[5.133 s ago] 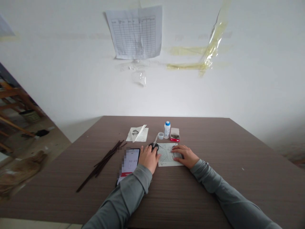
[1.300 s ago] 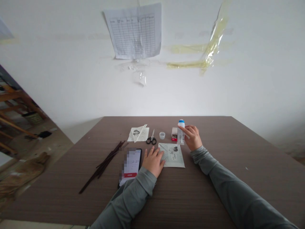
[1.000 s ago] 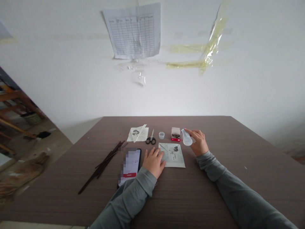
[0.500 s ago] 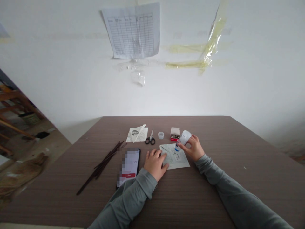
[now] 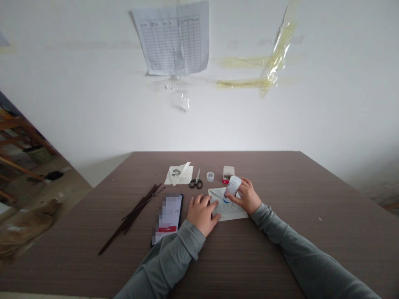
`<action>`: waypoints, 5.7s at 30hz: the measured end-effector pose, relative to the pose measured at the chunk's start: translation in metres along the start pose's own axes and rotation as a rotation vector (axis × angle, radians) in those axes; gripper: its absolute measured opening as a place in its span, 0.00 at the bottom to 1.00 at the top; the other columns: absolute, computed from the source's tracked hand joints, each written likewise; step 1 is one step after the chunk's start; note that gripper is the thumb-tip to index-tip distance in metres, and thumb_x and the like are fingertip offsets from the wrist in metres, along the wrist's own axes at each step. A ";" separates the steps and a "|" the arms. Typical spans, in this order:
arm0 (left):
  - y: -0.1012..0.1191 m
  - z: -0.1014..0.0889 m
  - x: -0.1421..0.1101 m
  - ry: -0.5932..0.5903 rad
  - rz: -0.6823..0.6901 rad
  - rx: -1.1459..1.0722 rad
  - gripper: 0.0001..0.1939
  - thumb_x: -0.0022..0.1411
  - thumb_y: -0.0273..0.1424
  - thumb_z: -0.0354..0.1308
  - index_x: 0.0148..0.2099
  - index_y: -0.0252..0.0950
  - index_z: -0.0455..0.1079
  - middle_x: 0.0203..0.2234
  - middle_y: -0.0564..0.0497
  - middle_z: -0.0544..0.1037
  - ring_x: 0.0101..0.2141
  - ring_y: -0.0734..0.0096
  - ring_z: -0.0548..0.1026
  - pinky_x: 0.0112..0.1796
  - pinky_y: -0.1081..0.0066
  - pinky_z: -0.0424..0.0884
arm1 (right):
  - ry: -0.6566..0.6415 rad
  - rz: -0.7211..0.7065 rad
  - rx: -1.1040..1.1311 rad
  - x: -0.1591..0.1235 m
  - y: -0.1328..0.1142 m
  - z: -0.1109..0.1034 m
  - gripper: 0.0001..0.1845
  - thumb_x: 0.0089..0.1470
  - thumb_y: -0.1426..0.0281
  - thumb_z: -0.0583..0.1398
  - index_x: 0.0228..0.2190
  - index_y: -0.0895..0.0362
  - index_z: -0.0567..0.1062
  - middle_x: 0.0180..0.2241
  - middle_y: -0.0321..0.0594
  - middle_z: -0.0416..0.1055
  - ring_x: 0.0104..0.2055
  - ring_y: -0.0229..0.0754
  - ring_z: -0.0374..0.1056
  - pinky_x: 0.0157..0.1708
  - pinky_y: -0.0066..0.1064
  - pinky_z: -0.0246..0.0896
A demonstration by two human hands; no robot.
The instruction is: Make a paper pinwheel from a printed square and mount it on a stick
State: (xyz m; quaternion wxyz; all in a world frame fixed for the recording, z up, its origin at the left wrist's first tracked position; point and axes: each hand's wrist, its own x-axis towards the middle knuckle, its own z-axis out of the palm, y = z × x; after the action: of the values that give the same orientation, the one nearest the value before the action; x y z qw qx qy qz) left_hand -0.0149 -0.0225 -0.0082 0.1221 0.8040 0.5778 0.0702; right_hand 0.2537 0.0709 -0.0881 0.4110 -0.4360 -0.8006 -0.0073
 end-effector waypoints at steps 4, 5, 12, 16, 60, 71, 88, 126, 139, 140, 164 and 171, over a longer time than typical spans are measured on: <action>0.001 -0.002 -0.001 -0.009 -0.002 -0.007 0.28 0.84 0.35 0.72 0.80 0.49 0.88 0.81 0.40 0.84 0.82 0.29 0.74 0.86 0.24 0.67 | -0.012 -0.018 0.007 0.000 0.000 0.001 0.18 0.69 0.54 0.79 0.30 0.47 0.86 0.42 0.46 0.91 0.50 0.60 0.88 0.72 0.65 0.82; 0.001 -0.002 -0.001 -0.008 0.000 -0.009 0.28 0.84 0.35 0.72 0.80 0.49 0.89 0.81 0.40 0.84 0.82 0.29 0.74 0.86 0.24 0.67 | -0.010 -0.019 -0.001 0.000 0.000 0.001 0.18 0.69 0.55 0.80 0.30 0.47 0.85 0.43 0.46 0.92 0.50 0.60 0.88 0.73 0.66 0.81; -0.001 0.001 0.000 0.014 -0.006 -0.020 0.27 0.83 0.35 0.75 0.78 0.50 0.90 0.80 0.39 0.85 0.82 0.28 0.75 0.85 0.21 0.68 | -0.004 -0.027 -0.026 0.003 -0.003 -0.005 0.18 0.68 0.57 0.81 0.30 0.48 0.85 0.39 0.45 0.89 0.50 0.60 0.86 0.70 0.65 0.80; -0.002 0.002 0.001 0.007 0.004 -0.015 0.26 0.83 0.37 0.74 0.78 0.51 0.90 0.80 0.40 0.85 0.81 0.29 0.74 0.85 0.21 0.68 | -0.048 -0.046 -0.005 0.004 -0.006 -0.006 0.18 0.67 0.57 0.82 0.29 0.46 0.85 0.41 0.45 0.90 0.51 0.61 0.86 0.70 0.66 0.81; -0.003 0.001 -0.001 0.021 0.000 -0.003 0.26 0.83 0.36 0.76 0.79 0.51 0.89 0.80 0.42 0.86 0.80 0.31 0.77 0.84 0.21 0.70 | -0.026 -0.004 -0.068 0.004 -0.002 -0.009 0.19 0.68 0.57 0.82 0.30 0.48 0.84 0.39 0.44 0.89 0.49 0.60 0.86 0.72 0.68 0.78; -0.001 -0.001 -0.001 -0.007 -0.010 0.005 0.28 0.83 0.34 0.75 0.81 0.50 0.88 0.82 0.41 0.85 0.82 0.30 0.76 0.85 0.20 0.68 | -0.104 0.087 -0.052 0.005 -0.003 -0.013 0.15 0.70 0.55 0.80 0.33 0.48 0.89 0.43 0.47 0.92 0.54 0.63 0.87 0.74 0.65 0.76; -0.002 0.001 -0.002 0.019 0.000 0.022 0.29 0.83 0.34 0.76 0.80 0.51 0.88 0.81 0.41 0.86 0.82 0.29 0.77 0.84 0.20 0.71 | 0.049 0.111 0.047 0.006 0.003 -0.011 0.13 0.68 0.51 0.79 0.39 0.46 0.94 0.44 0.48 0.93 0.52 0.66 0.88 0.67 0.65 0.83; -0.002 0.002 -0.001 -0.023 -0.005 0.065 0.30 0.87 0.35 0.71 0.85 0.50 0.83 0.85 0.41 0.82 0.87 0.27 0.72 0.87 0.19 0.65 | 0.285 0.301 -0.060 0.009 0.009 -0.020 0.43 0.59 0.73 0.60 0.71 0.44 0.88 0.53 0.46 0.94 0.60 0.61 0.87 0.80 0.73 0.69; -0.001 0.003 -0.002 -0.051 -0.011 0.057 0.31 0.88 0.35 0.67 0.87 0.47 0.81 0.87 0.40 0.79 0.88 0.26 0.70 0.88 0.19 0.61 | 0.301 0.295 -0.025 0.011 0.007 -0.023 0.41 0.60 0.71 0.60 0.70 0.42 0.90 0.54 0.46 0.94 0.60 0.63 0.86 0.80 0.76 0.66; 0.000 0.002 -0.002 -0.055 -0.013 0.057 0.31 0.89 0.35 0.67 0.87 0.47 0.81 0.87 0.40 0.79 0.88 0.26 0.69 0.88 0.19 0.61 | 0.301 0.296 -0.020 0.011 0.007 -0.023 0.40 0.60 0.72 0.60 0.69 0.42 0.90 0.54 0.46 0.94 0.60 0.63 0.87 0.80 0.76 0.66; -0.006 0.010 -0.001 0.004 0.042 0.034 0.28 0.86 0.32 0.71 0.82 0.49 0.86 0.84 0.39 0.82 0.86 0.25 0.74 0.85 0.14 0.67 | 0.232 0.245 0.416 0.030 -0.017 -0.022 0.16 0.70 0.49 0.70 0.44 0.47 0.90 0.47 0.49 0.93 0.48 0.61 0.91 0.58 0.57 0.91; -0.008 0.003 -0.003 -0.013 0.034 0.022 0.28 0.86 0.32 0.72 0.82 0.50 0.86 0.85 0.40 0.82 0.87 0.24 0.73 0.85 0.13 0.66 | 0.125 0.319 0.514 0.074 -0.003 -0.005 0.35 0.56 0.36 0.78 0.38 0.42 0.65 0.39 0.40 0.86 0.47 0.61 0.91 0.49 0.54 0.90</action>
State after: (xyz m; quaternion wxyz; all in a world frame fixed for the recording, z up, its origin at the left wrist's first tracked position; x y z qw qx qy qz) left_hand -0.0222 -0.0236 -0.0132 0.1156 0.8155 0.5639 0.0607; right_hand 0.2337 0.1185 -0.0349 0.5523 -0.4366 -0.6708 0.2332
